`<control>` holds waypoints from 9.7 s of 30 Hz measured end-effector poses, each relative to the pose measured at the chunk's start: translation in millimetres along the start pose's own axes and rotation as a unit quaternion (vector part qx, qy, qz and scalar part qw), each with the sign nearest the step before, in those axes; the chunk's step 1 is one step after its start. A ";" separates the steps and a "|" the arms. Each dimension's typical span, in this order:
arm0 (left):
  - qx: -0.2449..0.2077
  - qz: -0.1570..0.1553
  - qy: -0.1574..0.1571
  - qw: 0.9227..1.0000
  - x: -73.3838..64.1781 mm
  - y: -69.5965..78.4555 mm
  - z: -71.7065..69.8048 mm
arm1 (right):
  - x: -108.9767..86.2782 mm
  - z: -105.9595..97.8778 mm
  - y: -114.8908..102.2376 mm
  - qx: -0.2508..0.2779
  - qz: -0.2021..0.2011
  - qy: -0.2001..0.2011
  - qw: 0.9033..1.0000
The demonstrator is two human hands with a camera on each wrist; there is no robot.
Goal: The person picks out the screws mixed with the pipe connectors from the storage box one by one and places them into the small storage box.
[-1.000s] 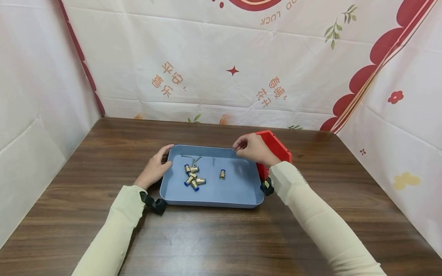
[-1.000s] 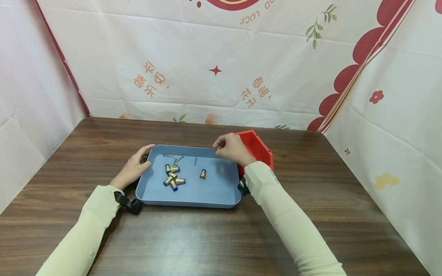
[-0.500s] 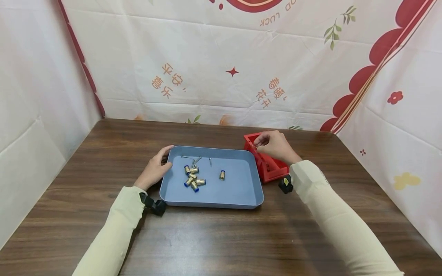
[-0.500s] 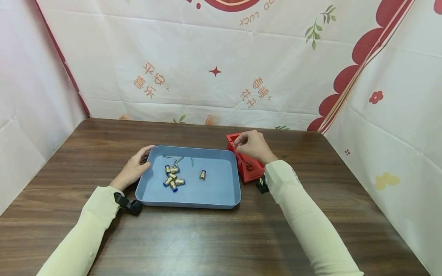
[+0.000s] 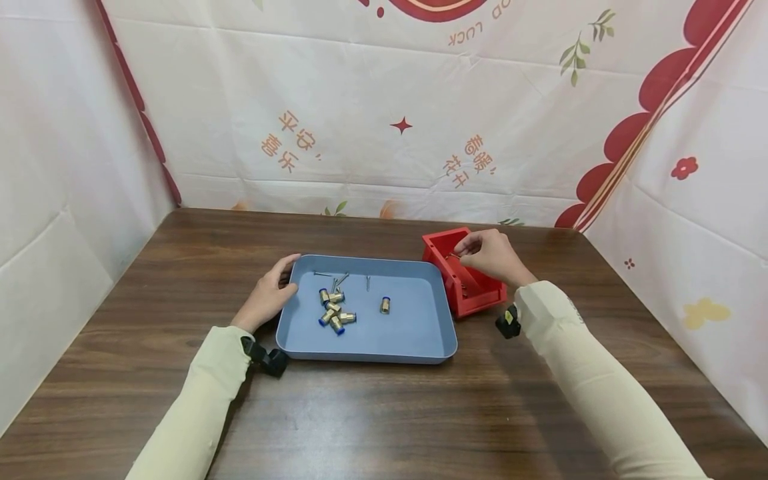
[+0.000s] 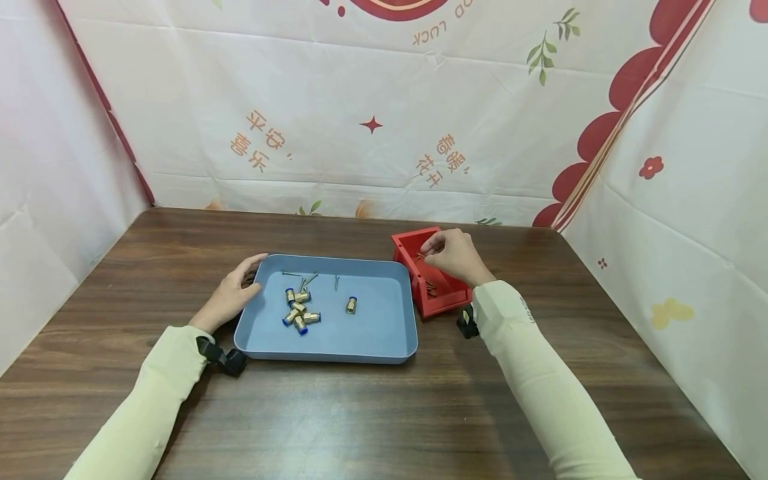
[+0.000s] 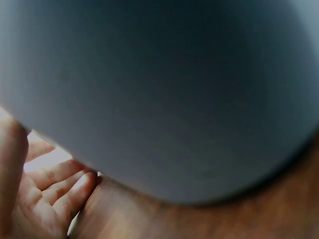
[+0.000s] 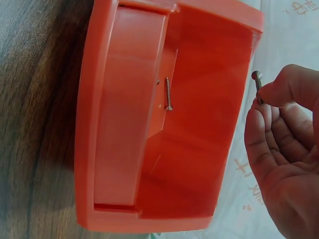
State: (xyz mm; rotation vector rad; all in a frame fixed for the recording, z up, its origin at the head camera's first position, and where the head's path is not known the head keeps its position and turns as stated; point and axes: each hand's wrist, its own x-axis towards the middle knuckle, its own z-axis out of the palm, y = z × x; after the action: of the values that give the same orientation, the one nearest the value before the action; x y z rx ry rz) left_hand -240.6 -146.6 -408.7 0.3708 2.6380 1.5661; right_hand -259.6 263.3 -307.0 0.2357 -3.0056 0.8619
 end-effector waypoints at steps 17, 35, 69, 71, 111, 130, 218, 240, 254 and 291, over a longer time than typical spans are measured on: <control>0.009 0.008 0.004 1.000 -0.7 0.2 1.1 | -3.6 -0.9 4.9 0.004 0.006 -0.009 1.000; 0.010 -0.002 0.001 1.000 -0.5 1.0 -0.2 | 3.8 2.8 -5.6 -0.001 0.000 -0.017 1.000; 0.011 -0.010 -0.002 1.000 1.2 -0.1 -0.8 | 24.6 58.1 -63.6 0.049 -0.063 -0.031 0.996; 0.009 -0.011 -0.003 1.000 1.1 0.3 -1.2 | 26.0 63.6 -64.7 0.045 -0.068 -0.035 0.996; 0.010 -0.015 -0.002 1.000 2.4 0.2 -0.9 | 31.5 125.0 -90.9 0.019 -0.059 -0.088 0.994; 0.011 -0.011 -0.001 1.000 2.0 -1.5 -1.0 | 31.7 133.5 -97.0 0.019 -0.040 -0.085 0.995; 0.012 -0.004 -0.003 1.000 1.9 2.6 -1.1 | 15.0 22.1 -45.6 0.011 -0.020 -0.003 1.000; 0.015 -0.010 0.001 1.000 1.2 1.6 -0.3 | 1.6 -3.0 -7.0 -0.005 0.018 0.008 1.000; 0.014 -0.010 0.001 1.000 1.3 0.3 0.2 | -3.2 -7.5 0.2 0.001 0.034 -0.004 0.999; 0.017 -0.010 -0.002 1.000 2.0 -1.2 -0.1 | 6.3 1.5 -13.3 0.002 0.004 -0.009 1.000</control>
State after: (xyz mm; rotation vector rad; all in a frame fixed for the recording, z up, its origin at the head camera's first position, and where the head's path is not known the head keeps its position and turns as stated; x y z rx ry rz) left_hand -242.7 -146.7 -409.5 0.3482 2.6600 1.5162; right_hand -263.8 250.4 -301.0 0.2314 -3.0232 0.8709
